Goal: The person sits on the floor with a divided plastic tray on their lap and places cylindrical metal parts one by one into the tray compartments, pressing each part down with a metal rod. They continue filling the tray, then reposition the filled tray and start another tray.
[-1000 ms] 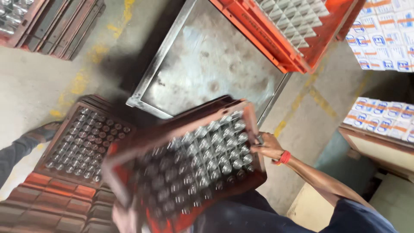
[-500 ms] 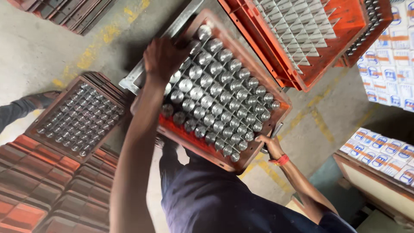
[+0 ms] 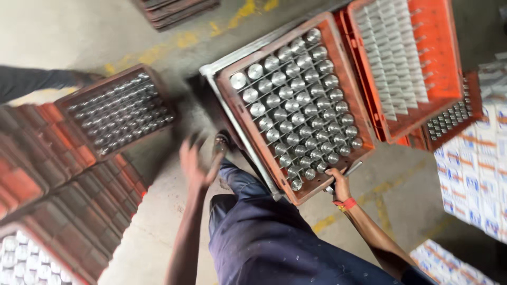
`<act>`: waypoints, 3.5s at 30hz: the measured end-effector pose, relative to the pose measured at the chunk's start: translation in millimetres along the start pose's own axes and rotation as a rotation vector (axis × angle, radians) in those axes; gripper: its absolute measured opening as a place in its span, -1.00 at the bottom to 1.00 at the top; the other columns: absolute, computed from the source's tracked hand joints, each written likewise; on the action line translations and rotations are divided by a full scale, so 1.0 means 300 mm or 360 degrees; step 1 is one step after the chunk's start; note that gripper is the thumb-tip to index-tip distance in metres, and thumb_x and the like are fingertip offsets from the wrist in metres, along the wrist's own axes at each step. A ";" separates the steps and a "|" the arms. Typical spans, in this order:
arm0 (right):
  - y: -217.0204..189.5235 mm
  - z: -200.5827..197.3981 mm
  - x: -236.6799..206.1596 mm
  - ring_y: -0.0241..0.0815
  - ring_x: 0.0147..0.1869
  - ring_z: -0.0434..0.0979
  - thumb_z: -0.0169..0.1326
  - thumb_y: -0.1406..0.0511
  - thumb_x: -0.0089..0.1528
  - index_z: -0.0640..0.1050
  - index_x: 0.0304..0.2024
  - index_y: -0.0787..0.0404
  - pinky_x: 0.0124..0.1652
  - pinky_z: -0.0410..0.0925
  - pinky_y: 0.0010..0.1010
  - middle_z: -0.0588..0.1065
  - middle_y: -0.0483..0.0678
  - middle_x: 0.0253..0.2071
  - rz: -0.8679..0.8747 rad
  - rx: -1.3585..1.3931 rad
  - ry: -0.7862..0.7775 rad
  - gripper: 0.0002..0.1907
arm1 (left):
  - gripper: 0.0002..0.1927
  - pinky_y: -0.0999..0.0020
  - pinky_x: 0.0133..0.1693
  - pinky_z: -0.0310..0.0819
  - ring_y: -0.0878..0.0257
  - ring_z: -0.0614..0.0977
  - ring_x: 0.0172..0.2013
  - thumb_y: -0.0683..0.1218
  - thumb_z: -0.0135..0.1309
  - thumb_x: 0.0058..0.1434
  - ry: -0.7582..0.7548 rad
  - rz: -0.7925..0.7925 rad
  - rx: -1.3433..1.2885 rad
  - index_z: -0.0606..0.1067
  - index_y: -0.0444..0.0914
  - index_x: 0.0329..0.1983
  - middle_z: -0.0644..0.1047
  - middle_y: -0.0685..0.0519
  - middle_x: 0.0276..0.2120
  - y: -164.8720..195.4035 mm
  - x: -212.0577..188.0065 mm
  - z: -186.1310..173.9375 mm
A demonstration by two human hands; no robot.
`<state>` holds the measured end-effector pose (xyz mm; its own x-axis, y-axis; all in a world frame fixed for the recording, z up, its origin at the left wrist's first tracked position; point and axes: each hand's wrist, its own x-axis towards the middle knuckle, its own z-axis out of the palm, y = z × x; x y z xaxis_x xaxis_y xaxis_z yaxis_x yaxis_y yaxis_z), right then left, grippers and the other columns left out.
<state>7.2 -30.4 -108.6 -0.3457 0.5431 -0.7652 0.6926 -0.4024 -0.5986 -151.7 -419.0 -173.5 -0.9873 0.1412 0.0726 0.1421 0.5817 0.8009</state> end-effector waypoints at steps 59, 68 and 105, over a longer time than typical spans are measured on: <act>-1.411 -0.472 1.065 -0.13 -0.10 0.58 0.01 -0.16 0.34 0.35 0.41 0.16 -0.14 0.42 -0.15 0.54 -0.01 -0.14 -0.1521 -0.1588 -0.1180 -0.23 | -0.24 -0.19 0.56 -0.01 -0.18 0.13 0.57 0.25 0.10 0.47 0.1491 -0.0646 0.0165 0.22 -0.33 0.48 0.15 -0.25 0.53 1.110 -0.212 0.963; -1.387 -0.402 1.007 -0.20 -0.44 0.33 -0.04 -0.15 0.36 0.19 0.55 0.13 -0.38 0.27 -0.21 0.35 -0.06 -0.46 -0.1444 -0.1707 -0.1197 -0.15 | -0.14 -0.19 0.51 -0.02 -0.17 0.15 0.54 0.36 0.01 0.42 0.1477 -0.0724 0.0165 0.21 -0.34 0.49 0.16 -0.26 0.51 1.062 -0.113 0.984; -0.920 -0.662 0.931 0.00 -0.04 0.60 0.06 0.07 0.47 0.50 -0.02 0.38 -0.06 0.54 -0.25 0.51 0.16 -0.09 0.0491 0.0765 -0.1822 -0.57 | -0.52 0.05 0.01 0.42 -0.08 0.51 0.01 -0.09 0.15 0.18 -0.0217 -0.0257 0.0800 0.43 -0.15 0.20 0.50 -0.10 -0.02 1.125 -0.115 0.785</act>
<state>-154.7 378.6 -110.1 -0.7235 -0.4649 -0.5103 0.6265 -0.7527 -0.2024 -53.0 -38.7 -45.7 -0.9860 0.1019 -0.1323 0.0391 0.9111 0.4104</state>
